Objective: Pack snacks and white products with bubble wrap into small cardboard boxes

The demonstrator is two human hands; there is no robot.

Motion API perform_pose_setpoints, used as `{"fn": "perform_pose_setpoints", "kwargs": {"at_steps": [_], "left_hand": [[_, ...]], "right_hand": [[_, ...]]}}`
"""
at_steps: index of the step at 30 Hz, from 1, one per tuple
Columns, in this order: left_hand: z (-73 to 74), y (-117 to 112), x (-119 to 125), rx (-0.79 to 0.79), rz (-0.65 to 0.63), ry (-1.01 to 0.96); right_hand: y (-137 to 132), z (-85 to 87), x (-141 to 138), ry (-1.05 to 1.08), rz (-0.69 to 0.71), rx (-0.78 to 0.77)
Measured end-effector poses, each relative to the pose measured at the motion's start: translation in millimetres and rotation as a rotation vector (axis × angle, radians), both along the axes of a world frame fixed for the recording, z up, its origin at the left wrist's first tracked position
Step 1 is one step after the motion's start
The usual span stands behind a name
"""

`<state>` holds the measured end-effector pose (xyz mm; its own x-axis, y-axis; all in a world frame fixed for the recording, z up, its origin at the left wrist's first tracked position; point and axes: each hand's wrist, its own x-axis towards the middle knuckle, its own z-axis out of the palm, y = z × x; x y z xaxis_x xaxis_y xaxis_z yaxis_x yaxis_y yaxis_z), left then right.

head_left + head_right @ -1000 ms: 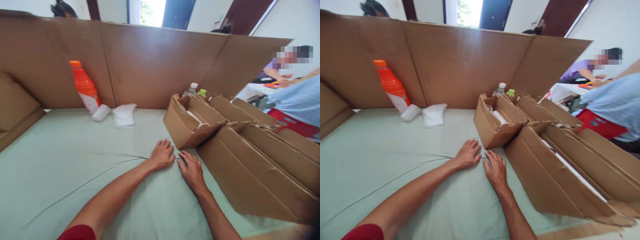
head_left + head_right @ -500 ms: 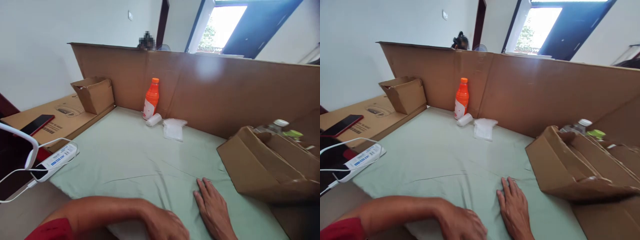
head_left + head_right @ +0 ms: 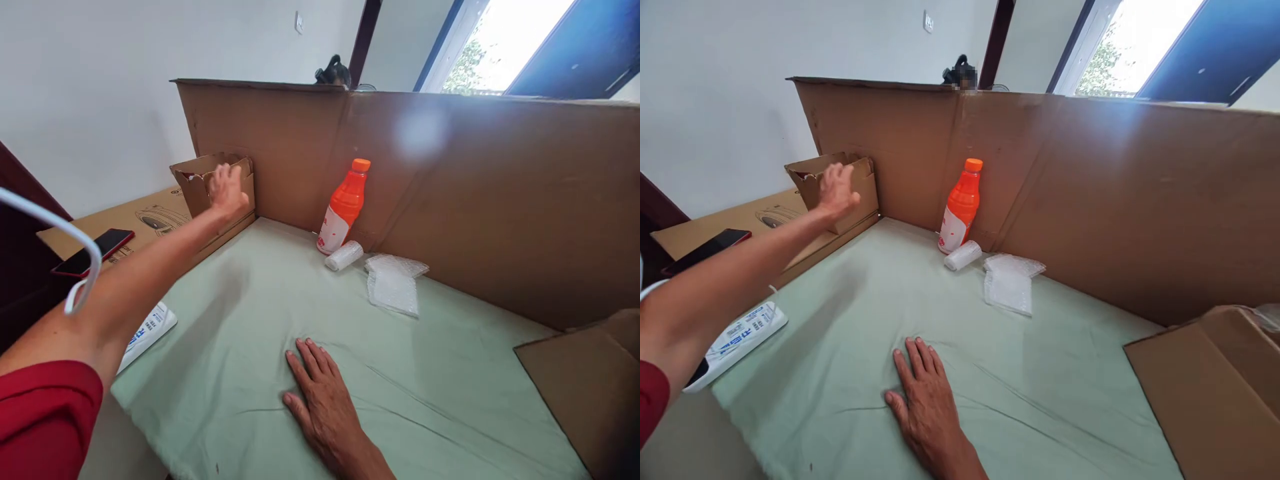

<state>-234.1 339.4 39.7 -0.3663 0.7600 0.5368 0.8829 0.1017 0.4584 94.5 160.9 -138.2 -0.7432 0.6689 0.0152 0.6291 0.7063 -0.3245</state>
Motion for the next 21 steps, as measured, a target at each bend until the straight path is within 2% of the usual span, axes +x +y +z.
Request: {"fn": "perform_pose_setpoints", "kwargs": {"at_steps": [2,5,8,10,14,19,21], "left_hand": [[9.3,15.3,-27.9,0.013,0.108,0.036],[11.9,35.7,-56.1,-0.045,0.231,0.044],[8.0,43.2,-66.5,-0.119,0.252,0.063],[5.6,35.9,-63.5,-0.141,0.207,0.099],[1.3,-6.6,-39.9,-0.143,0.057,0.169],[-17.2,-90.6,5.1,-0.085,-0.138,0.202],[-29.7,-130.6,25.3,-0.001,-0.324,0.186]], "right_hand": [[3.1,-2.2,3.3,0.012,0.004,-0.006],[6.2,-7.0,8.9,0.047,0.015,0.011],[7.6,-11.1,10.8,0.111,0.026,0.038],[7.6,-14.6,11.3,0.181,0.017,0.057],[7.5,-23.7,14.9,0.392,-0.09,0.043],[15.8,-25.8,24.8,0.786,-0.503,-0.094],[22.0,-23.5,29.6,0.924,-0.598,-0.14]]}}
